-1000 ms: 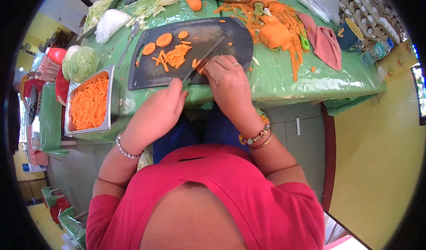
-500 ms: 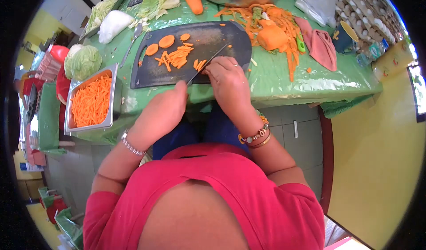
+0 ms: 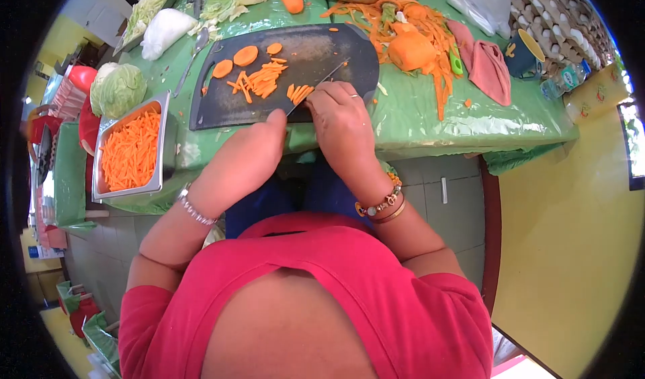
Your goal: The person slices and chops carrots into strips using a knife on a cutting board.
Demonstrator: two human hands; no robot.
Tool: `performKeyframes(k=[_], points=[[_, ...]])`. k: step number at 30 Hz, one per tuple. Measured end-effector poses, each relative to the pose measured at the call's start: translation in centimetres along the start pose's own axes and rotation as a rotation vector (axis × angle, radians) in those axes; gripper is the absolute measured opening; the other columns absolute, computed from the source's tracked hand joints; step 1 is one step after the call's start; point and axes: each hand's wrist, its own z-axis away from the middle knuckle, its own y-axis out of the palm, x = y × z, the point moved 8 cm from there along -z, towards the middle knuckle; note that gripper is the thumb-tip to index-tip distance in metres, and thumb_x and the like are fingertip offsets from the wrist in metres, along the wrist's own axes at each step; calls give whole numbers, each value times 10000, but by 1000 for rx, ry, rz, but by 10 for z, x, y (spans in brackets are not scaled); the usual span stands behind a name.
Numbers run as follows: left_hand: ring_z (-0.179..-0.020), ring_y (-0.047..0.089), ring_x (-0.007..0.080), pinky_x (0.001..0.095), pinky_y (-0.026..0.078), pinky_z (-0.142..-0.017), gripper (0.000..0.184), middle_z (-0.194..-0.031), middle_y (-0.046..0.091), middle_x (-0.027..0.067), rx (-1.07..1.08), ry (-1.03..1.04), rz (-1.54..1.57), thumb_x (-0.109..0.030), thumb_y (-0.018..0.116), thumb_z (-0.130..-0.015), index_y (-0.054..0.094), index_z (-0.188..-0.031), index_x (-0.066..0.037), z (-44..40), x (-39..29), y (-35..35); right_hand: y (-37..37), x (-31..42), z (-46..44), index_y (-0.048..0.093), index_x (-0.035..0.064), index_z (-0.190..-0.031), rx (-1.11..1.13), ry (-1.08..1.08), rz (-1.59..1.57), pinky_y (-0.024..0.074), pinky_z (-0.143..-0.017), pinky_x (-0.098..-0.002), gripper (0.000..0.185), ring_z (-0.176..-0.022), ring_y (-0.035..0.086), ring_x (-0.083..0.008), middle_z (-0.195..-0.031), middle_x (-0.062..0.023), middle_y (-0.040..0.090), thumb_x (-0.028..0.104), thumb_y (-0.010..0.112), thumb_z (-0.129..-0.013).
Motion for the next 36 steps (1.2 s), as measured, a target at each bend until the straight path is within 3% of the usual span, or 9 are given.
performKeyframes(k=[6, 12, 15, 18, 24, 27, 29, 33, 36], points=[[-726, 659, 473, 556, 524, -633, 110, -745, 642, 278, -67, 40, -86, -74, 485, -960, 452, -956, 30, -5, 4, -5, -4, 0, -1, 669, 20, -878, -34, -6, -18, 506, -801, -414, 90, -896, 619, -339, -907, -124, 657, -1, 694, -794], [-706, 630, 492, 570, 489, -615, 232, -737, 625, 293, -46, -20, 111, -174, 509, -1014, 444, -952, 39, 14, 0, -13, -2, 2, -2, 670, 12, -857, -18, -3, -8, 509, -781, -419, 78, -871, 620, -339, -872, -129, 662, -9, 692, -785], [-648, 606, 478, 549, 472, -600, 234, -710, 605, 267, -129, 105, 75, -175, 490, -1032, 375, -955, 13, 12, -8, -12, -2, 0, -1, 671, 8, -858, -32, 10, 13, 508, -781, -422, 77, -868, 618, -337, -884, -128, 665, -8, 692, -786], [-674, 615, 483, 549, 480, -614, 222, -697, 604, 275, 64, -25, 164, -163, 482, -1028, 393, -955, 26, 3, 0, -1, -2, 0, -1, 675, 7, -860, -15, 25, -13, 508, -785, -423, 72, -876, 618, -337, -892, -130, 667, -5, 693, -791], [-724, 626, 496, 542, 495, -638, 192, -726, 616, 306, -85, 122, 63, -140, 487, -1004, 450, -943, 37, -13, 6, 7, 1, 2, -3, 685, 15, -869, 15, -11, 28, 506, -791, -423, 67, -878, 613, -343, -889, -133, 665, 9, 698, -804], [-614, 639, 439, 498, 512, -559, 215, -684, 614, 274, -185, 174, 43, -163, 488, -1015, 441, -929, 28, -8, 2, -4, -1, 4, -4, 679, 14, -862, 18, -16, 50, 503, -790, -435, 61, -869, 606, -352, -873, -140, 657, 14, 697, -804], [-470, 616, 321, 426, 488, -443, 242, -641, 606, 213, 124, -86, 269, -201, 477, -1037, 418, -934, 10, 8, 9, -7, 4, 3, -6, 671, 2, -846, 75, 14, 97, 499, -802, -428, 75, -878, 619, -355, -882, -141, 672, 35, 724, -803], [-396, 546, 164, 318, 413, -368, 243, -583, 538, 93, -7, -173, 499, -240, 477, -1060, 393, -960, -34, 60, 33, -16, 25, 9, -23, 654, -2, -841, 146, -17, 203, 498, -811, -450, 88, -898, 616, -372, -872, -156, 659, 59, 713, -815], [-386, 516, 138, 292, 393, -366, 249, -565, 513, 62, -77, -290, 601, -248, 484, -1063, 394, -952, -44, 111, 49, -35, 55, 15, -42, 662, 7, -869, 210, -84, 147, 499, -824, -460, 97, -938, 616, -381, -882, -169, 650, 82, 704, -825]])
